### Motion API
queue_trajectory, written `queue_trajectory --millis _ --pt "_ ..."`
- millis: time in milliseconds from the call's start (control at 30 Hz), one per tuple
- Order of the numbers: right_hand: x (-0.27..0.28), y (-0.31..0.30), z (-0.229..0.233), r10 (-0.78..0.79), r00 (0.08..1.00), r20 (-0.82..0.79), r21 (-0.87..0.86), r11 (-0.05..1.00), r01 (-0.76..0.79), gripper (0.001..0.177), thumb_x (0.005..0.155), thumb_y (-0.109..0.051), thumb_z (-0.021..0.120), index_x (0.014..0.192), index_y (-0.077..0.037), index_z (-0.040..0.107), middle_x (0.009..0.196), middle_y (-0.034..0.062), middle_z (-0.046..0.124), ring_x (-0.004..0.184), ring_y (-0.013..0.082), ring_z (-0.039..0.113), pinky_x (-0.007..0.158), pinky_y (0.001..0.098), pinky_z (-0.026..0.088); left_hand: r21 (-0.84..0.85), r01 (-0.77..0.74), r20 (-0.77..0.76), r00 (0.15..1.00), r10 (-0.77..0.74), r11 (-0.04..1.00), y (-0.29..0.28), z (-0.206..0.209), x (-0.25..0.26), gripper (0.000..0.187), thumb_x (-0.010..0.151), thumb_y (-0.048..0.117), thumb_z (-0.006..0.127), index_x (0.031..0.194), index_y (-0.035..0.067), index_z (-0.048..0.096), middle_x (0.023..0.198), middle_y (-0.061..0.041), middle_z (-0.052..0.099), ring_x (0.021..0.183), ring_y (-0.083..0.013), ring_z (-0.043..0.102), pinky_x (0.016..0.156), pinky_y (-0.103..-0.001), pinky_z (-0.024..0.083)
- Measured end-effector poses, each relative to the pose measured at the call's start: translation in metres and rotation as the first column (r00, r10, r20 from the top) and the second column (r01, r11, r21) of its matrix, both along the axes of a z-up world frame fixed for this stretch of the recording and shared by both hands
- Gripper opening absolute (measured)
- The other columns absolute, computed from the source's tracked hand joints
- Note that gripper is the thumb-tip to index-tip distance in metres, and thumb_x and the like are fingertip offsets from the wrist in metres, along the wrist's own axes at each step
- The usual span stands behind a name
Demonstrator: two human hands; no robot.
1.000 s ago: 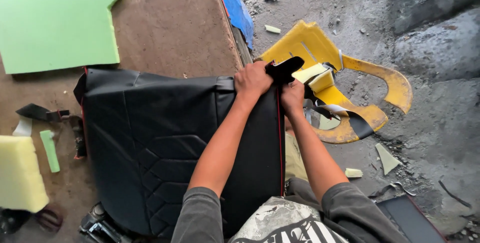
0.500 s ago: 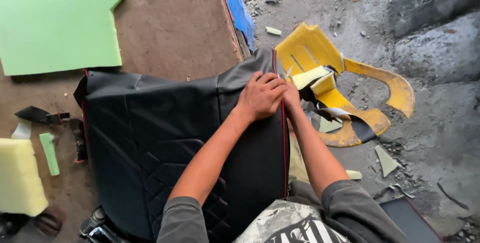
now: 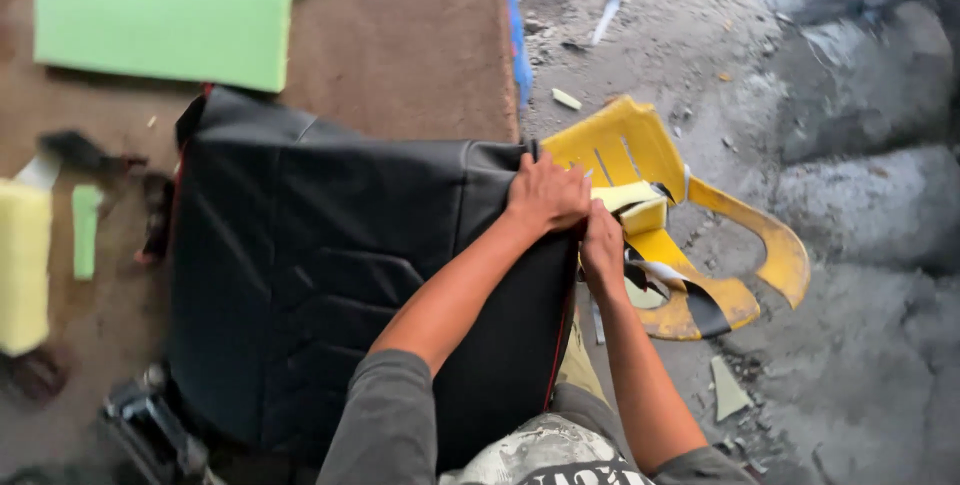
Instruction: The person is attaching a black leather cover to a wooden seat frame using a pneumatic staple gun.
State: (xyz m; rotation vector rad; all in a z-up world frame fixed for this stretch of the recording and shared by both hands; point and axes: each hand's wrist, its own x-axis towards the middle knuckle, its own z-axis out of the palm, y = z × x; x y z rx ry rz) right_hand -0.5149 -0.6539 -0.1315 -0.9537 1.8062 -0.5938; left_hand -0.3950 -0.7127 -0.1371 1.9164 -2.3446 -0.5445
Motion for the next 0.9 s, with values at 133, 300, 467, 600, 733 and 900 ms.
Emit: queue_trajectory --millis 133,300,467,600,733,900 --pt "0.013 -0.008 0.005 0.002 0.999 0.052 0.029 1.000 -0.003 0.070 0.114 -0.058 0.031 0.115 -0.005 0.076 0.112 0.0191 0.073 0.112 0.0279 0.065 0.104 0.0483 0.045 0.006 -0.312 -0.031 0.950 0.312 0.950 -0.003 -0.148 -0.034 0.071 0.100 0.062 0.037 0.158 0.023 0.050 0.157 -0.019 0.055 0.153 -0.0484 0.039 0.121 -0.055 0.039" --pt "0.007 -0.024 -0.057 0.149 0.988 -0.031 0.021 0.989 -0.149 0.069 0.115 -0.060 0.034 0.116 -0.006 0.075 0.111 0.0239 0.072 0.109 0.0402 0.067 0.097 0.0554 0.047 0.216 -0.510 -0.417 0.723 0.551 0.833 -0.023 -0.024 0.004 0.041 0.104 0.051 0.037 0.131 0.028 0.058 0.109 -0.014 0.078 0.117 -0.0435 0.071 0.097 -0.055 0.057" --pt "0.010 -0.025 0.011 0.355 0.927 -0.122 0.025 0.934 -0.355 0.064 0.119 -0.040 0.018 0.148 -0.003 0.060 0.137 0.0392 0.059 0.133 0.0540 0.052 0.114 0.0590 0.038 -0.460 -0.663 -0.555 0.734 0.391 0.590 0.084 0.056 0.140 0.040 0.087 0.017 0.065 0.125 0.023 0.074 0.104 -0.003 0.078 0.106 -0.0246 0.072 0.098 -0.039 0.055" --pt "0.021 -0.034 0.038 0.208 0.976 -0.072 0.140 0.970 -0.196 0.072 0.110 -0.056 0.034 0.144 0.002 0.060 0.146 0.0322 0.054 0.142 0.0455 0.046 0.120 0.0532 0.032 -0.548 -0.813 -0.308 0.416 0.856 0.198 0.243 0.094 0.292 0.018 0.091 0.018 0.068 0.107 0.013 0.075 0.098 -0.013 0.075 0.100 -0.0346 0.071 0.093 -0.047 0.054" --pt "-0.002 -0.053 -0.027 0.269 0.936 -0.229 0.087 0.963 -0.256 0.066 0.113 -0.050 0.028 0.138 -0.003 0.066 0.141 0.0327 0.058 0.138 0.0470 0.049 0.116 0.0560 0.036 -0.513 -0.854 0.091 0.041 0.995 0.082 0.391 0.019 0.415 0.055 0.101 0.053 0.067 0.134 0.008 0.065 0.109 -0.025 0.071 0.105 -0.0468 0.070 0.086 -0.062 0.056" --pt "-0.008 -0.048 -0.019 0.156 0.967 -0.200 0.031 0.988 -0.153 0.090 0.111 -0.076 0.033 0.150 0.003 0.053 0.149 0.0343 0.051 0.143 0.0459 0.043 0.119 0.0547 0.033 0.167 -0.985 -0.045 0.045 0.998 0.052 0.405 0.067 0.439 0.086 0.104 0.076 0.047 0.154 0.007 0.048 0.142 -0.029 0.059 0.128 -0.0454 0.061 0.106 -0.058 0.049"
